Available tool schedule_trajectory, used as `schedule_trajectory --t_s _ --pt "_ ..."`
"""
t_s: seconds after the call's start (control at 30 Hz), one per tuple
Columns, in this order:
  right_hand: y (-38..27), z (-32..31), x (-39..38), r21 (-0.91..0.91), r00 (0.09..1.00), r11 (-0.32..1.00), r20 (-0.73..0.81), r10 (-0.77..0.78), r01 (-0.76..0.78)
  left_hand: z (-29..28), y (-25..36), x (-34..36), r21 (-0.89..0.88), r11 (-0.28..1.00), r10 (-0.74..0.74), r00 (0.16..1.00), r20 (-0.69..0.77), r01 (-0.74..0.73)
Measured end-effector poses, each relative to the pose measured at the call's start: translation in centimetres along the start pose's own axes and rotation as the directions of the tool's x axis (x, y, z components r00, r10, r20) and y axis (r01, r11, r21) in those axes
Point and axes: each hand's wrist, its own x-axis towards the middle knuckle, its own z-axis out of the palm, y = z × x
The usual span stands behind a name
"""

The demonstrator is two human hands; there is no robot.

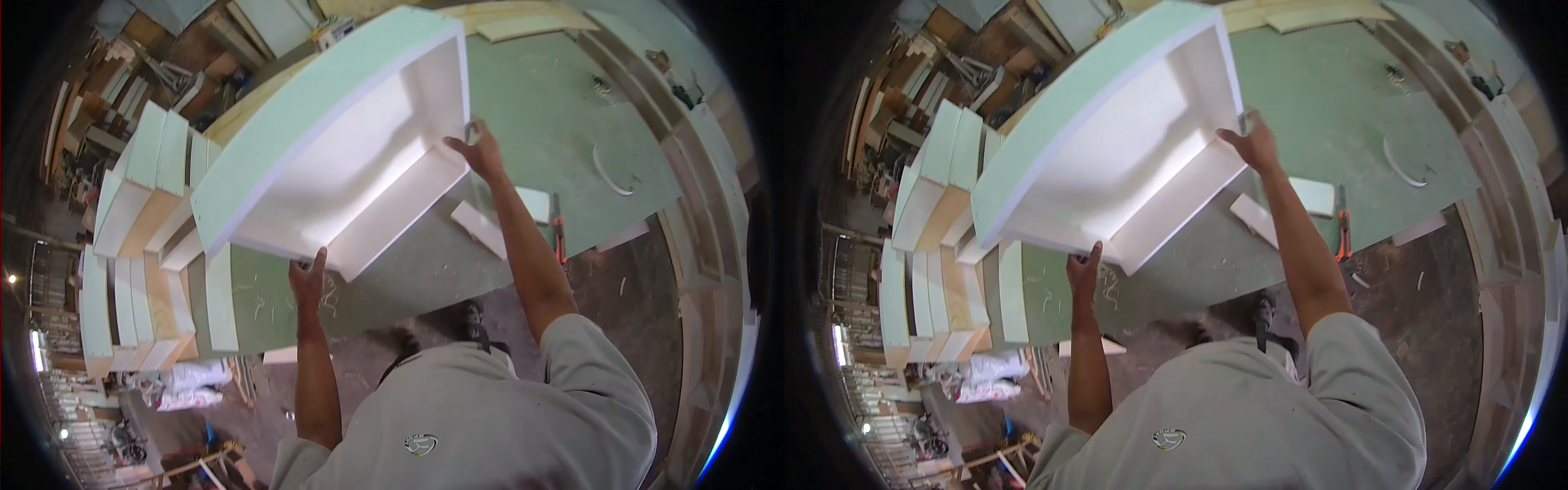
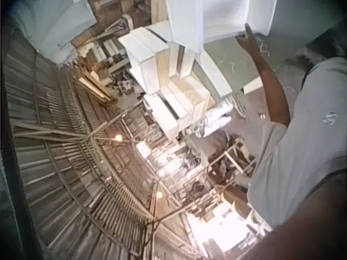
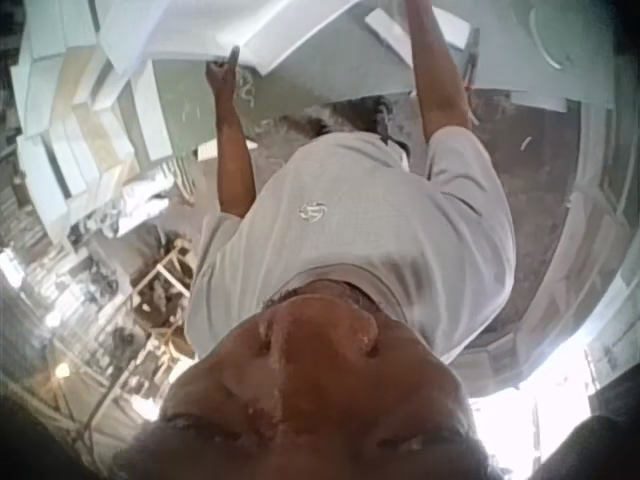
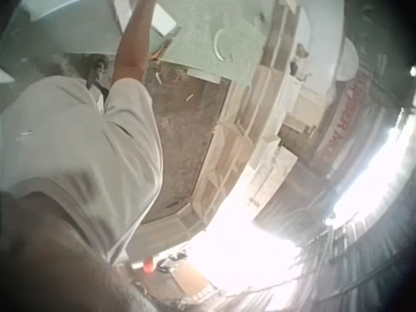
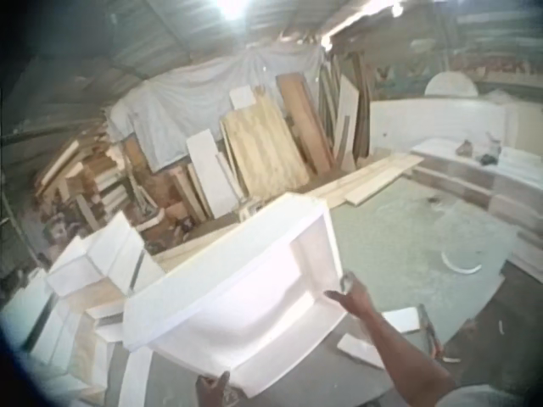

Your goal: Sanding and using a utility knife to trim the edges of white-painted wooden drawers.

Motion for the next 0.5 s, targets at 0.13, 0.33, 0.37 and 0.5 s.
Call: schedule_trajectory --t_s 0.13,0.33,0.37,0.5 --pt "-0.2 -0.2 3.4 0.136 0.995 0.987 -0.034 0.094 -0.088 2.9 -1.4 1.7 0.103 0.993 0.062 0.992 -0.113 -0.051" --pt "0.2 -1.8 1.6 -0.29 0.958 0.929 -0.102 -0.269 0.23 3.2 -11.2 8.8 0.55 0.833 0.092 0.966 -0.242 0.058" --pt "0.5 -3.4 0.2 -0.175 0.947 0.954 -0.17 -0.272 0.243 2.7 -13.1 11.0 0.842 0.497 0.286 0.956 0.071 -0.211" --pt "-6.1 -7.6 -8.8 -0.069 0.891 0.957 -0.352 -0.288 0.282 1.8 -6.0 8.0 0.223 0.973 -0.07 0.996 0.058 0.055"
